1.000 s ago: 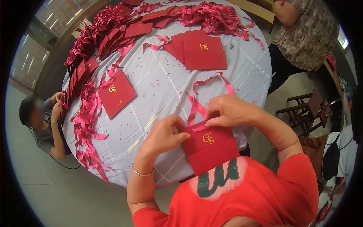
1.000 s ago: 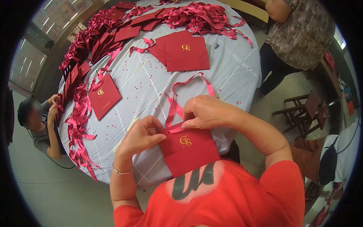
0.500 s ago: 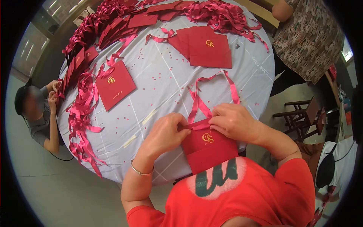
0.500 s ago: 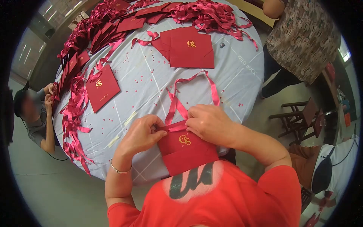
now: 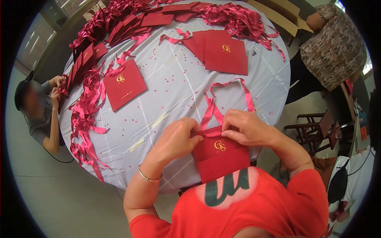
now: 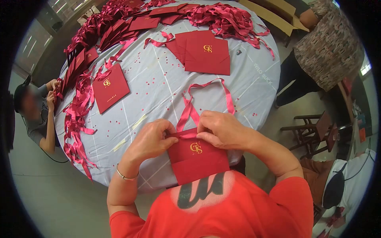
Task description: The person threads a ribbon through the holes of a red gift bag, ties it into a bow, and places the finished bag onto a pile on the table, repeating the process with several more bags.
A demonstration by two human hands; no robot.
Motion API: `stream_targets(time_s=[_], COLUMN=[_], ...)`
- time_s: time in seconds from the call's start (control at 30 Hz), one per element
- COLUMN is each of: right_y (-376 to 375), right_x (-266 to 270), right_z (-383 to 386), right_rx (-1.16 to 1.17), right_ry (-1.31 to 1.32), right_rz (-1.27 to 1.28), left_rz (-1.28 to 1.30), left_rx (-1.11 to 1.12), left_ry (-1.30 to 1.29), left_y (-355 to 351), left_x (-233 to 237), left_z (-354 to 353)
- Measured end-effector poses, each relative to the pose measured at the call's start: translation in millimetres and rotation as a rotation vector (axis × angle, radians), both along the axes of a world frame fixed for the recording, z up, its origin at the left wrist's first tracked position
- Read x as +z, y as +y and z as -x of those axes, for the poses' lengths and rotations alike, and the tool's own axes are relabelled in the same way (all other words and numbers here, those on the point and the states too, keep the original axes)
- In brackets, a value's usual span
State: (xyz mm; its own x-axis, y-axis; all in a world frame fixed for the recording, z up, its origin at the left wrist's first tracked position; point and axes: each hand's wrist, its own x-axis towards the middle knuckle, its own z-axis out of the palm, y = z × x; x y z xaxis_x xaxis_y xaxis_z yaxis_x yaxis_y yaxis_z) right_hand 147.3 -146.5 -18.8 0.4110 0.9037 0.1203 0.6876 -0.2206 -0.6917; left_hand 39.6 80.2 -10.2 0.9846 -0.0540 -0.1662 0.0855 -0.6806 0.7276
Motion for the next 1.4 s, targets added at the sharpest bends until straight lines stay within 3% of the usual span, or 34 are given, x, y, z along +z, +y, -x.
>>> stream_targets(time_s=[0.1,0.27,0.47,0.63,0.7,0.73,0.83,0.93,1.03,1.17,1.27,1.33,1.37,1.4], right_y=[14.3,54.0,68.8,69.9,59.5,50.4,16.5,-20.0,-36.3,-43.9,-41.3,-38.8,-37.0,-32.2], right_x=[9.2,-9.3,-13.9,-21.4,-13.1,-5.0,5.2,5.6,1.6,-5.4,-5.5,1.4,2.9,14.6], right_z=[-7.0,-30.1,-45.7,-51.7,-51.4,-51.5,-46.9,-33.2,-20.8,-16.8,-16.0,-3.4,5.5,13.8], right_rx=[0.037,0.212,0.248,0.266,0.145,0.087,-0.072,-0.065,-0.001,-0.039,-0.052,-0.170,-0.139,-0.049], right_ry=[0.043,-0.412,-0.543,-0.476,-0.488,-0.358,-0.361,-0.196,-0.305,-0.247,-0.177,0.587,0.831,0.866], right_rz=[-0.005,-0.173,-0.157,-0.205,-0.297,-0.255,-0.221,-0.044,-0.075,-0.159,-0.197,-0.345,-0.438,-0.491], left_rz=[-0.003,-0.023,0.020,0.006,0.079,0.079,0.078,0.093,0.110,0.401,0.686,0.859,0.892,0.927], left_rx=[-0.004,-0.016,-0.042,-0.072,-0.046,-0.053,-0.026,0.007,0.006,0.001,0.109,0.227,0.266,0.305], left_ry=[0.008,-0.022,-0.045,0.002,0.018,0.017,0.024,0.051,0.055,0.214,0.117,0.036,-0.019,-0.074], left_y=[-0.7,-2.6,4.0,6.1,8.5,9.2,10.1,10.7,13.0,35.5,50.1,58.4,60.6,61.2], left_x=[0.8,4.7,-1.2,-2.2,-6.8,-6.1,-0.2,3.3,4.0,0.6,3.5,11.3,9.7,7.0], left_z=[0.8,2.8,1.4,0.4,0.9,0.8,0.2,0.3,0.8,-2.0,0.4,2.4,1.7,0.8])
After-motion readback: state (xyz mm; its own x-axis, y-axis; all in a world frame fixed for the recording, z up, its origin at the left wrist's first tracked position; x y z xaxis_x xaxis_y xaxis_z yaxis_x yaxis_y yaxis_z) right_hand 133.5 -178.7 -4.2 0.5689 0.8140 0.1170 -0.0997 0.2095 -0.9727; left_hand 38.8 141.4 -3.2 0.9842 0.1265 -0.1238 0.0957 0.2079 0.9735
